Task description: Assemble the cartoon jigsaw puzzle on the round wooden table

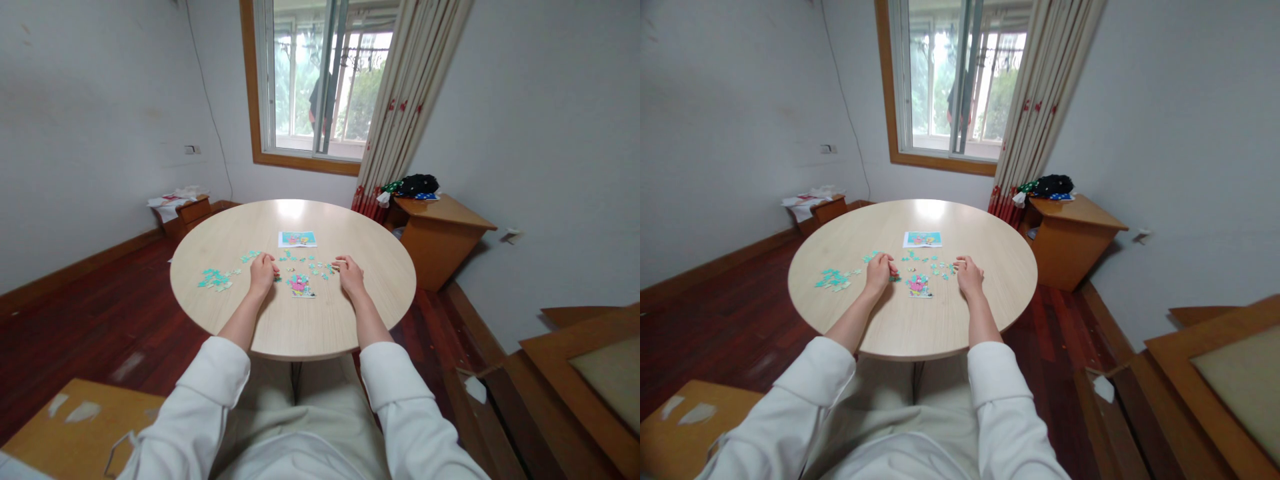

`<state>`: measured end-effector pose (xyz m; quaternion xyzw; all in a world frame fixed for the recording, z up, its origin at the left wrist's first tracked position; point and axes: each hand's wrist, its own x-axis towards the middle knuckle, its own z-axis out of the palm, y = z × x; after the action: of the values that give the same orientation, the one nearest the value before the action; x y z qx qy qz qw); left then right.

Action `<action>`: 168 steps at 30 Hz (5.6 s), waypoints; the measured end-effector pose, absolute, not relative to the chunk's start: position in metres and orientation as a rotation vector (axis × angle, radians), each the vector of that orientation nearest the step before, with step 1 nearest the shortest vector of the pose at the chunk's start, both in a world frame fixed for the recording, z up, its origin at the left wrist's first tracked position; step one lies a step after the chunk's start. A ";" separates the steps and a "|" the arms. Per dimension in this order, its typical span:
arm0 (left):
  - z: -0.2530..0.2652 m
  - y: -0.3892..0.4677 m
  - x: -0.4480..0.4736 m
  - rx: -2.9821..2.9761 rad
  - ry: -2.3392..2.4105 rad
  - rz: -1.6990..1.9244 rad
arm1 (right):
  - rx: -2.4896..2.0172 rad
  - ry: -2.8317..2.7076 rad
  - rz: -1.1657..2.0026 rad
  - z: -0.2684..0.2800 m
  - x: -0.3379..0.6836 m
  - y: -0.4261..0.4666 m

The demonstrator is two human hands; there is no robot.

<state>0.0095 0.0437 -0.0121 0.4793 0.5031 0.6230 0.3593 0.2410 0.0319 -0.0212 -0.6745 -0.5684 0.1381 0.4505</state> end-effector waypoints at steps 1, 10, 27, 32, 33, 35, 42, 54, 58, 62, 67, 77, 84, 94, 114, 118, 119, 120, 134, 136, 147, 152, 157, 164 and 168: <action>-0.012 0.044 0.009 1.233 1.302 1.606 | -1.675 -1.410 0.349 -0.021 0.241 0.032; -0.013 0.045 0.009 1.252 1.301 1.605 | -1.732 -1.542 0.413 -0.019 0.239 0.032; -0.015 0.046 0.009 1.280 1.316 1.608 | -1.938 -1.616 0.118 -0.022 0.231 0.038; -0.015 0.045 0.008 1.300 1.320 1.602 | -1.984 -1.560 0.123 -0.018 0.227 0.039; -0.015 0.044 0.008 1.301 1.319 1.602 | -1.995 -1.544 0.131 -0.017 0.226 0.039; -0.015 0.044 0.008 1.300 1.320 1.603 | -2.012 -1.522 0.162 -0.015 0.226 0.039; -0.015 0.044 0.007 1.308 1.327 1.605 | -1.959 -1.520 0.249 -0.016 0.230 0.043; -0.015 0.044 0.007 1.326 1.329 1.608 | -1.786 -1.548 0.311 -0.024 0.232 0.046; -0.014 0.043 0.008 1.323 1.338 1.606 | -1.715 -1.560 0.340 -0.028 0.234 0.049; -0.013 0.044 0.009 1.317 1.357 1.603 | -1.590 -1.507 0.414 -0.034 0.236 0.054; -0.014 0.045 0.008 1.316 1.351 1.608 | -1.268 -1.271 0.525 -0.036 0.237 0.056; -0.013 0.043 0.007 1.313 1.348 1.609 | -0.784 -0.606 0.904 -0.027 0.258 0.050; -0.012 0.043 0.008 1.307 1.342 1.607 | -0.760 -0.590 0.949 -0.025 0.264 0.048; -0.007 0.041 0.012 1.277 1.189 1.557 | -0.824 -0.702 1.086 -0.011 0.247 0.036; -0.003 0.021 0.026 1.316 0.762 1.008 | -0.925 -1.238 1.274 -0.006 0.202 0.008; 0.000 0.018 0.027 1.350 0.773 1.025 | -0.928 -1.227 1.275 -0.007 0.201 0.009; 0.001 0.017 0.027 1.362 0.777 1.031 | -0.929 -1.227 1.274 -0.007 0.201 0.009; 0.001 0.017 0.028 1.373 0.782 1.038 | -0.930 -1.229 1.274 -0.007 0.201 0.009; 0.001 0.017 0.029 1.458 0.831 1.089 | -0.920 -1.191 1.311 -0.011 0.204 0.012; 0.000 0.018 0.029 1.480 0.835 1.085 | -0.919 -1.182 1.317 -0.011 0.203 0.012; -0.007 0.023 0.030 1.511 0.797 1.080 | -0.915 -1.190 1.314 -0.012 0.204 0.011; -0.006 0.023 0.030 1.545 0.813 1.076 | -0.914 -1.196 1.327 -0.014 0.205 0.012; -0.002 0.022 0.030 1.608 0.852 1.120 | -0.914 -1.186 1.362 -0.014 0.205 0.012; -0.007 0.032 0.024 1.574 0.902 1.259 | -0.906 -1.158 1.342 -0.012 0.206 0.012; -0.010 0.043 0.014 1.484 1.005 1.438 | -0.899 -1.146 1.308 -0.012 0.208 0.013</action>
<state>0.0138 0.0435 -0.0096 0.5892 0.3991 0.5709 0.4093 0.2076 0.0130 -0.0116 -0.3811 -0.4857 0.5544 0.5581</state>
